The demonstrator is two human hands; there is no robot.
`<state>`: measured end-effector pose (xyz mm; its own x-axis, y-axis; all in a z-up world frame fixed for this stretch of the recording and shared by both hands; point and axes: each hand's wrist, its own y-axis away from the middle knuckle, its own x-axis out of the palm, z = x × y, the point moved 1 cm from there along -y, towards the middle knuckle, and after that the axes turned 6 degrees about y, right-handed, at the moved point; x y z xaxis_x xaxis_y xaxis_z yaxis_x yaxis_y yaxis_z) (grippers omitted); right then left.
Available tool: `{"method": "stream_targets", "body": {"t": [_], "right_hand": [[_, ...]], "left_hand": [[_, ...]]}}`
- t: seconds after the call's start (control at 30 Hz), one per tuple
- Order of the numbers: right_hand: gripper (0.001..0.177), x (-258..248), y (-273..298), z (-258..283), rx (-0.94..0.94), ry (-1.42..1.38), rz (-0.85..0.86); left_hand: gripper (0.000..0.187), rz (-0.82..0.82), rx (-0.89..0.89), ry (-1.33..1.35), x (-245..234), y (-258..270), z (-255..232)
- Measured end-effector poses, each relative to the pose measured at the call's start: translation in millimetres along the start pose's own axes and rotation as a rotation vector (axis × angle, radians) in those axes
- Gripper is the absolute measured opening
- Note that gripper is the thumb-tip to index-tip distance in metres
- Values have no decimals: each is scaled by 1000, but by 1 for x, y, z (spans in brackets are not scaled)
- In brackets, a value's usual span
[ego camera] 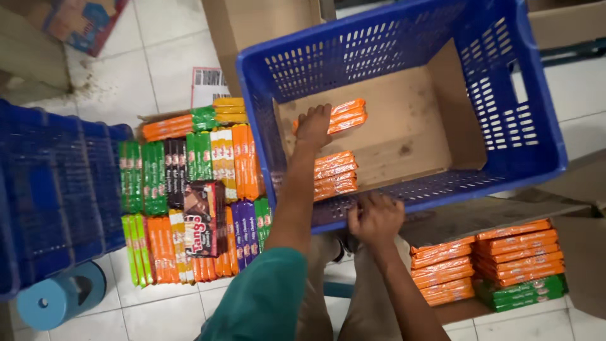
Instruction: The person sits on a small stool and transfers stacks of orange and green snack packets from a cardboard box into a blue plastic basket. They arrange the packets in neat rows within the basket, occasionally adjusting the stacks to fit them properly.
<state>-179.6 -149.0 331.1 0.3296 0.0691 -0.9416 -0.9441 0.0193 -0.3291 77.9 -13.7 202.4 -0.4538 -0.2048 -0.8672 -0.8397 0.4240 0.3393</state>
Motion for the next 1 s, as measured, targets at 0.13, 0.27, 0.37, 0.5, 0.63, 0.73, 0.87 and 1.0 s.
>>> {"method": "stream_targets", "body": {"t": [0.13,0.27,0.37,0.5,0.63,0.73,0.87,1.0], "right_hand": [[16,12,11,-6,-2,1,31],[18,18,13,-5,14,-8,3],[18,16,13,-5,8,-24,11],[21,16,13,-6,-4,-21,11],[20,16,11,-5,-2,-16,-28],[18,15,11,-4,1,-12,-36],[23,15,11,-6,-13,-22,-55],[28,18,13,-5,1,-10,-75]], "left_hand": [[78,15,-5,-47,61,-7,30],[80,57,11,-94,88,5,44],[83,63,0,-121,99,16,48],[77,114,-42,-9,112,22,61],[83,110,-35,-7,134,27,64],[87,-90,35,101,132,45,58],[88,-528,114,-23,135,62,55],[86,-535,81,-23,150,63,62]]}}
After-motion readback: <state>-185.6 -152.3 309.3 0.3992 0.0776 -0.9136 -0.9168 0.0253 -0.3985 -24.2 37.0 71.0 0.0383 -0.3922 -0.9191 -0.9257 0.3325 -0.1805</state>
